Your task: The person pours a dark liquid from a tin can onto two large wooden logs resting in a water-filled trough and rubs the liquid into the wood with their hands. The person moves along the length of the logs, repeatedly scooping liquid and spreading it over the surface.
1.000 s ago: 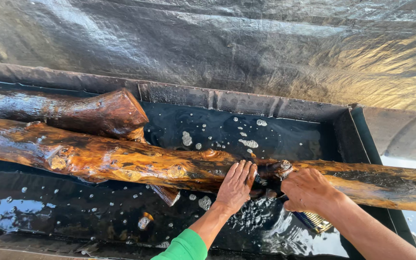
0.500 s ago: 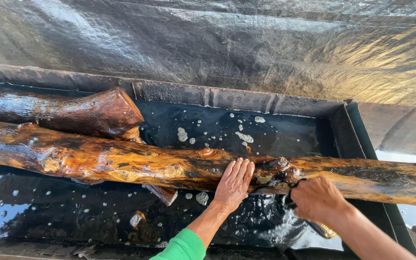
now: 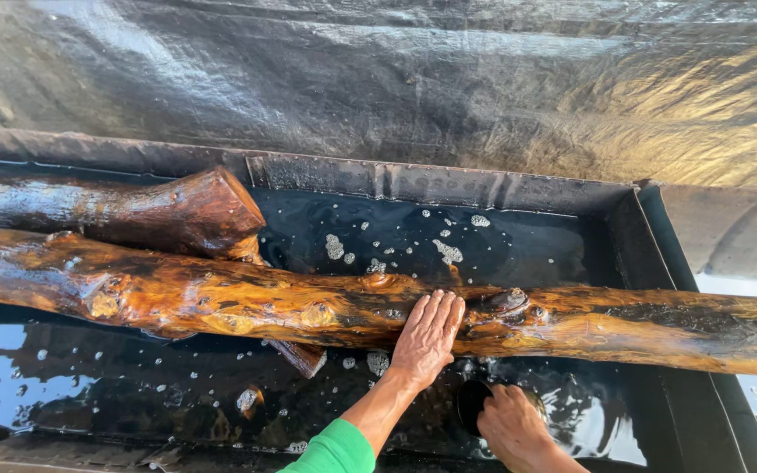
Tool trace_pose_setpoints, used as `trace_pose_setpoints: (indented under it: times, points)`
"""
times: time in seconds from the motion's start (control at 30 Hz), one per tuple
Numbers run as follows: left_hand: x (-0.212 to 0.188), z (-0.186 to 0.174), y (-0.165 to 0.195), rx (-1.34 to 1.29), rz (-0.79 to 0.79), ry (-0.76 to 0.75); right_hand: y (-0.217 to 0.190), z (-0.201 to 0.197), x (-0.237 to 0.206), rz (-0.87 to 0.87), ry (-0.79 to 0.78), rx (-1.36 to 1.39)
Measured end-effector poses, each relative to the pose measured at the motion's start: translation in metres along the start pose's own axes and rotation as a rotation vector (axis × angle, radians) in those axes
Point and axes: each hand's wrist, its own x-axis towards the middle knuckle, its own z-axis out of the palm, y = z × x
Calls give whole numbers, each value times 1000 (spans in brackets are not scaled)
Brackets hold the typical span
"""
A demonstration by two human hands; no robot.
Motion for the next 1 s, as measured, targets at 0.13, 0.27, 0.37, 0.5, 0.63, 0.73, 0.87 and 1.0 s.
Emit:
trace_pose_setpoints:
  times: [0.13,0.27,0.37,0.5,0.63,0.73,0.87,1.0]
  points:
    - [2,1,6,41,5,35,-1,17,12,-17,-17,-50]
    - [2,4,9,-13,3,58,-5,25,23,-6,-126,-90]
    - [3,4,9,-26,0,38,-6,28,29,-25,-124,-112]
    - [6,5,11,-24,-2,36,-5,36,29,-59,-116,-10]
    - [7,6,13,-33,3,27,-4,41,17,-184,482,56]
    - [7,8,14,-29,11,19,-4,31,4,-119,393,118]
    - [8,8,16,-34,9,-8,5,-2,-32,-73,328,175]
    - [11,9,21,-30,3,-15,22,-39,-69,-46,171,374]
